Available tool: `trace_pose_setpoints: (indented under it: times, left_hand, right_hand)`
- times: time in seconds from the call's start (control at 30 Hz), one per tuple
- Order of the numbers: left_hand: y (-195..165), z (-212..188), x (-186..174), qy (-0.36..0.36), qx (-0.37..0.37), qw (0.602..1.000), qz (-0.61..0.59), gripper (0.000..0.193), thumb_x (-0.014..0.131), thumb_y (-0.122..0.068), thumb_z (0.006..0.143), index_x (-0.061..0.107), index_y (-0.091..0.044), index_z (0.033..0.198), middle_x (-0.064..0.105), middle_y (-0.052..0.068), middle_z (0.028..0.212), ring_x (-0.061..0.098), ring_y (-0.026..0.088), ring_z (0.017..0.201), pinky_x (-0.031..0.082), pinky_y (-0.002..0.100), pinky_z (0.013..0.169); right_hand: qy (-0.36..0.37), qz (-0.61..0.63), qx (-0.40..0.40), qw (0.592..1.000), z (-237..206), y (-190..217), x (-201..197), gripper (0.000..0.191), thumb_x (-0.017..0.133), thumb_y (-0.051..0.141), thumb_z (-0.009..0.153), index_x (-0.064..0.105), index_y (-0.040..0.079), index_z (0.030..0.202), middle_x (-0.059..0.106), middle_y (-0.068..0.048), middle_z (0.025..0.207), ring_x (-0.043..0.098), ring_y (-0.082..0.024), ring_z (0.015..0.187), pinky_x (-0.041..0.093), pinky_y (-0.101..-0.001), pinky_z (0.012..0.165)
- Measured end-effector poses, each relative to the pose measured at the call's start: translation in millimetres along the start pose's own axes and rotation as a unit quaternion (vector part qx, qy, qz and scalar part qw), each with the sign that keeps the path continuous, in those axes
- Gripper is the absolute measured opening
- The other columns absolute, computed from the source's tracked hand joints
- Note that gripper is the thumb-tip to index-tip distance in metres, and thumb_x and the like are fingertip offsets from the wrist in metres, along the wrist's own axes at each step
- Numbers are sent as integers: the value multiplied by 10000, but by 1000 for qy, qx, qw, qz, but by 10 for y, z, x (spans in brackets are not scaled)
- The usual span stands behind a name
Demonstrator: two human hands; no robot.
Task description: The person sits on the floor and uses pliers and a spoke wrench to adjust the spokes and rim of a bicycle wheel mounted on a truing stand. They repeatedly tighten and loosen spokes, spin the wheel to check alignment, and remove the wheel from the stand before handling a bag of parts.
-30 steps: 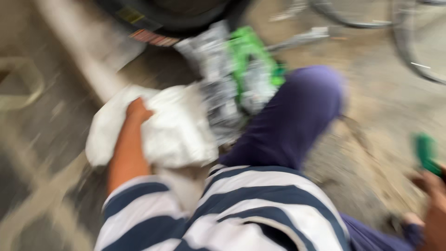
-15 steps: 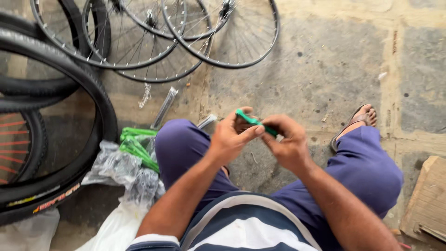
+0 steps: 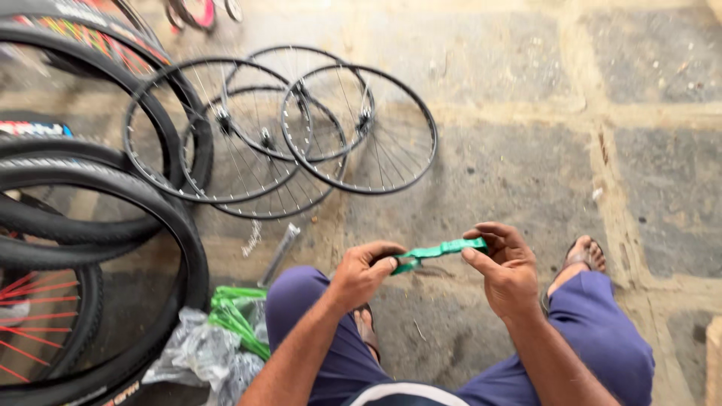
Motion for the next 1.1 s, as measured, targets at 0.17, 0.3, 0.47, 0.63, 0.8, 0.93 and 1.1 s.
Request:
trace_pose_setpoints:
  times: [0.17, 0.3, 0.47, 0.63, 0.8, 0.93, 1.1]
  left_hand:
    - [-400, -130, 184, 25, 146, 958, 244, 218, 634, -101, 926, 748, -59, 1107, 737, 132, 979, 687, 288, 905, 537, 378, 801]
    - [-767, -312, 511, 27, 241, 921, 305, 138, 690, -163, 926, 726, -86, 1035, 725, 114, 939, 687, 350, 896, 538, 438, 788]
    - [-1061, -360, 432, 37, 254, 922, 291, 134, 706, -200, 951, 711, -94, 1033, 725, 95, 921, 720, 312, 850, 569, 421, 744]
    - [-1279, -278, -4, -61, 290, 878, 375, 92, 654, -101, 973, 737, -90, 1012, 732, 103, 867, 723, 269, 790, 572, 397, 716]
    - [-1707, -329, -734, -244, 360, 813, 387, 162, 664, -44, 941, 749, -61, 1078, 752, 138, 948, 742, 270, 825, 583, 368, 704]
    - [-1638, -312, -997, -231, 221, 884, 341, 146, 735, -136, 941, 759, -89, 1077, 772, 102, 932, 750, 224, 773, 570, 333, 703]
    - [-1649, -213, -866, -144, 202, 922, 297, 166, 717, -123, 940, 743, -97, 1101, 778, 79, 965, 743, 204, 884, 555, 318, 802]
  right_hand:
    - [-57, 181, -2, 982, 60, -196, -28, 443, 620, -57, 963, 445, 31, 1361, 669, -138, 1201, 644, -202, 1081, 538, -325, 957]
    - [37, 275, 103, 955, 41, -418, 380, 625, 640, 1, 998, 379, 86, 1560, 624, -111, 1156, 630, -192, 999, 538, -352, 893]
    - [61, 107, 176, 977, 30, -295, 388, 739, 674, 4, 871, 370, 122, 1534, 684, -183, 1130, 626, -196, 836, 550, -346, 761]
    - [57, -19, 164, 985, 18, -187, 131, 765, 727, 30, 807, 422, 108, 1504, 713, -169, 1033, 704, -201, 865, 532, -325, 657]
    - [135, -160, 143, 967, -13, -171, -314, 616, 764, 26, 834, 574, 56, 1419, 776, -161, 1020, 690, -190, 825, 528, -306, 661]
    - [107, -155, 39, 981, -66, 86, -496, 314, 766, -29, 944, 718, -70, 1251, 752, -174, 1013, 676, -219, 933, 548, -327, 803]
    - [41, 237, -49, 969, 33, 594, -125, 368, 761, 19, 943, 605, 56, 1275, 735, -130, 1132, 659, -365, 1259, 527, -557, 1111]
Point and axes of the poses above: each hand's wrist, its own z-axis towards the middle knuckle, its own x-axis out of the palm, y = z × x, the point moved 7 cm from there along z, towards the middle knuckle
